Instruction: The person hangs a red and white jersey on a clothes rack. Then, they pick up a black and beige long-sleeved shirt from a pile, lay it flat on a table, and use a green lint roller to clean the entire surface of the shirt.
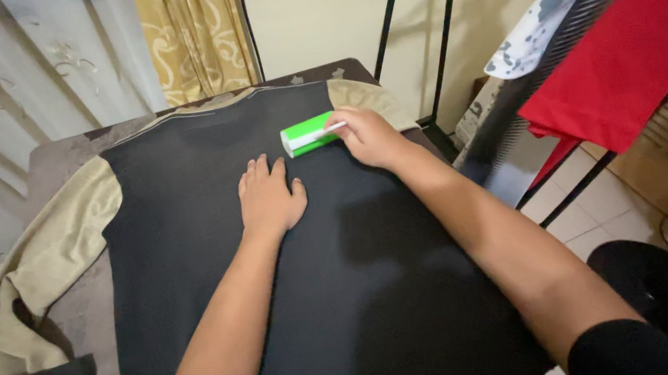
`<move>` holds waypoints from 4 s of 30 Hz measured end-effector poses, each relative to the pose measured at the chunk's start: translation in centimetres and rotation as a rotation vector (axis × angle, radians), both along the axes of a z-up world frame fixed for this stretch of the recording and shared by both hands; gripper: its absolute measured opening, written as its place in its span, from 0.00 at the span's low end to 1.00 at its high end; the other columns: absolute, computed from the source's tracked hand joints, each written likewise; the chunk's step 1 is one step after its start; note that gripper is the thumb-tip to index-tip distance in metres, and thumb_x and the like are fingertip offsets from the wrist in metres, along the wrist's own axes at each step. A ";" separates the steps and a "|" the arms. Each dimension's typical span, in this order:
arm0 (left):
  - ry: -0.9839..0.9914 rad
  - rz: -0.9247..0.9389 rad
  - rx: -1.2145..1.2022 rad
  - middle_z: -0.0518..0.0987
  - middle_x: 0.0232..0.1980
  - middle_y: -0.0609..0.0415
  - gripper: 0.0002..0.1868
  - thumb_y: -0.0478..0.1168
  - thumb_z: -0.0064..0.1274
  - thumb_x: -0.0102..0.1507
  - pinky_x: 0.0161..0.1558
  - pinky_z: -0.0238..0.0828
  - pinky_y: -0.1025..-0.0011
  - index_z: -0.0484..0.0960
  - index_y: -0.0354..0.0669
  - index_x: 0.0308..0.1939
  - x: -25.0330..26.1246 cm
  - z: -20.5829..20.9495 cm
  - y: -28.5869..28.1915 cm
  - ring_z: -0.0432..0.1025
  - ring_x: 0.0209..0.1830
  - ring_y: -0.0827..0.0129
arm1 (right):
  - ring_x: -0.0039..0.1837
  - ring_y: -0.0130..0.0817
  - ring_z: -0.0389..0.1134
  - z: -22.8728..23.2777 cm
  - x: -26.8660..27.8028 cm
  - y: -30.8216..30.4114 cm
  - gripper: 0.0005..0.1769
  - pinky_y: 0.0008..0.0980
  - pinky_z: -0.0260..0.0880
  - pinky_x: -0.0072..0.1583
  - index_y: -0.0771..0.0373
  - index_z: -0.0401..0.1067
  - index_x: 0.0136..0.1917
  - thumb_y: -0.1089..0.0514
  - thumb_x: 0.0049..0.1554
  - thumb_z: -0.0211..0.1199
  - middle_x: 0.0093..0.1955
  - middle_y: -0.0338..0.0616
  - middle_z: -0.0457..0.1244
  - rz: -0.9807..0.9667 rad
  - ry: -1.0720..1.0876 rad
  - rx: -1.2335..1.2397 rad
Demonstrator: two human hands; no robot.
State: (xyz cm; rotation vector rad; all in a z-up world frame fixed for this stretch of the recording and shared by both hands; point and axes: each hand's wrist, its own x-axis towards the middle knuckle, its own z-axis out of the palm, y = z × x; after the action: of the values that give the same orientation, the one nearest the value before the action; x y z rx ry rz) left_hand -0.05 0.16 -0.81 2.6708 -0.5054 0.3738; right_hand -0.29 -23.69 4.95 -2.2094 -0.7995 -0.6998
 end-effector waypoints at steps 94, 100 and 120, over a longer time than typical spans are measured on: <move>-0.115 -0.276 -0.011 0.75 0.65 0.39 0.22 0.43 0.53 0.61 0.68 0.60 0.53 0.81 0.39 0.57 -1.9 1.1 -0.7 0.66 0.70 0.46 | 0.51 0.51 0.70 5.0 -19.1 -2.2 0.06 0.44 0.68 0.54 0.64 0.73 0.48 0.66 0.55 0.61 0.46 0.49 0.68 0.071 0.046 -0.167; -0.150 -0.282 0.012 0.75 0.65 0.41 0.22 0.44 0.52 0.61 0.69 0.60 0.53 0.81 0.39 0.57 -2.0 1.1 -0.6 0.65 0.70 0.47 | 0.53 0.54 0.69 4.6 -18.2 -1.3 0.08 0.45 0.68 0.55 0.66 0.72 0.51 0.66 0.56 0.60 0.49 0.53 0.68 0.043 0.082 -0.144; -0.139 -0.220 0.014 0.72 0.67 0.36 0.23 0.43 0.51 0.62 0.69 0.57 0.51 0.80 0.39 0.60 -1.6 0.4 -0.7 0.64 0.70 0.43 | 0.57 0.48 0.72 2.2 -16.0 -2.4 0.14 0.36 0.71 0.58 0.66 0.70 0.57 0.72 0.58 0.57 0.54 0.53 0.67 -0.006 0.186 -0.046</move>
State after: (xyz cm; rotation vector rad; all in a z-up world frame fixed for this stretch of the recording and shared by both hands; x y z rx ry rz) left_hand -1.63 -0.54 -0.43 2.5792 -0.8381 0.4937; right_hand -16.31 -26.14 7.13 -2.2800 -0.7210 -0.4748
